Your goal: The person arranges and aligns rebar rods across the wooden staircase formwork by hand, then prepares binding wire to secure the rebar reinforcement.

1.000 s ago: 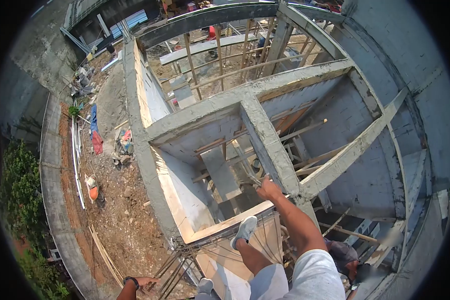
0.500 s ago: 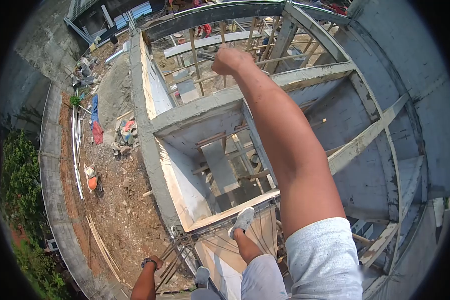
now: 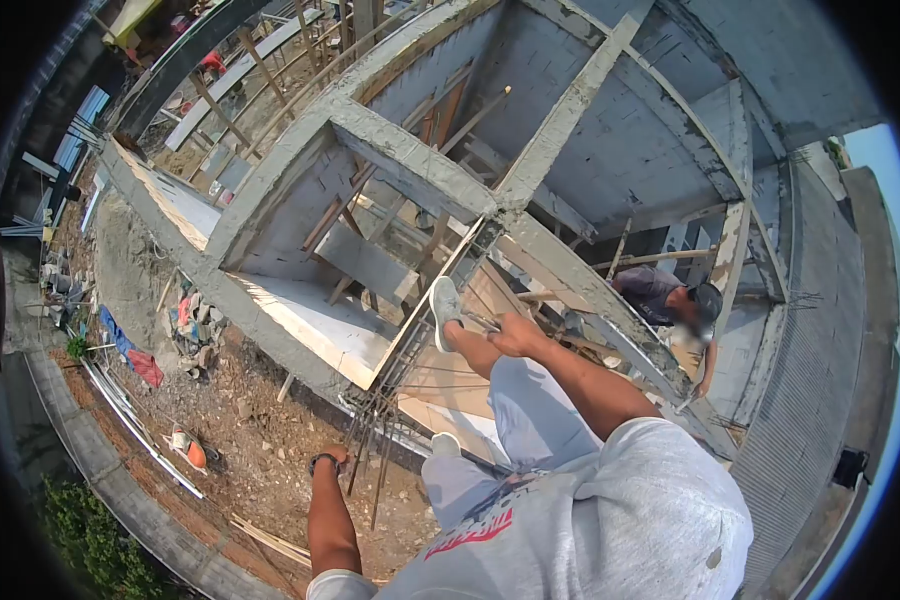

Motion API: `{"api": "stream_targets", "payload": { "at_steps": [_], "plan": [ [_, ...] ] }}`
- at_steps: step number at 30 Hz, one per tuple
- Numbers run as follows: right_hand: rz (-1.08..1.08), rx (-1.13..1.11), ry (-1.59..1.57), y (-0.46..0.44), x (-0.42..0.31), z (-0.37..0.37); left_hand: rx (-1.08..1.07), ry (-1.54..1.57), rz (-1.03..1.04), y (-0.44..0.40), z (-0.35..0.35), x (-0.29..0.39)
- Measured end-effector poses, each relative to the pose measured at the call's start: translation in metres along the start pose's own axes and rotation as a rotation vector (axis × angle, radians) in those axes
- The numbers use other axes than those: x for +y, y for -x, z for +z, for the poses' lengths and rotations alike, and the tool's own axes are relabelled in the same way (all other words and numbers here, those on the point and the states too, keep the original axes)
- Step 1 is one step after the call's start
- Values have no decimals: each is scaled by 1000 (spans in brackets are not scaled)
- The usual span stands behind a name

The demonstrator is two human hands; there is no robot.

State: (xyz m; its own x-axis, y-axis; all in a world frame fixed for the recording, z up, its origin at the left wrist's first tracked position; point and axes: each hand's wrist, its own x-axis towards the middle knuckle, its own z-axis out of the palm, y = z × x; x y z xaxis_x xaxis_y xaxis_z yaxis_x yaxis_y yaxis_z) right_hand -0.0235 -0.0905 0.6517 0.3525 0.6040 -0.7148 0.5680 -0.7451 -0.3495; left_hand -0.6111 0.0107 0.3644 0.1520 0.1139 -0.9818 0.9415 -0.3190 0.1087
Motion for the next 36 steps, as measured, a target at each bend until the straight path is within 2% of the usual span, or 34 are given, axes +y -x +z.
{"api": "stream_targets", "payload": {
  "at_steps": [2,3,6,9,12,14,16,18,20,23,26,30,36],
  "plan": [
    [39,112,-36,49,14,-26,45,151,-128,12,4,14],
    [52,176,-60,64,16,-41,35,112,-166,24,-7,29],
    [73,290,-135,48,59,-58,38,91,-244,47,-26,54],
    [193,155,-161,17,31,-107,34,183,-299,43,-6,48],
    [124,128,-70,-110,90,-94,14,328,-410,32,22,35],
    [88,124,25,-202,112,-80,53,321,-494,75,-4,63],
    [11,111,41,-297,131,-67,-24,36,-247,71,7,53],
    [-20,95,131,-384,130,-58,-74,26,-398,106,-36,100],
    [-64,30,178,-457,115,-62,1,89,-556,108,-22,102],
    [-117,92,278,-534,92,-56,-11,120,-720,105,-9,104],
    [-152,8,266,-553,65,-62,-13,191,-752,117,-19,124],
    [-180,-95,303,-559,55,-63,112,278,-833,123,-38,134],
    [-106,-127,397,-537,20,-89,114,322,-754,121,-30,113]
  ]
}}
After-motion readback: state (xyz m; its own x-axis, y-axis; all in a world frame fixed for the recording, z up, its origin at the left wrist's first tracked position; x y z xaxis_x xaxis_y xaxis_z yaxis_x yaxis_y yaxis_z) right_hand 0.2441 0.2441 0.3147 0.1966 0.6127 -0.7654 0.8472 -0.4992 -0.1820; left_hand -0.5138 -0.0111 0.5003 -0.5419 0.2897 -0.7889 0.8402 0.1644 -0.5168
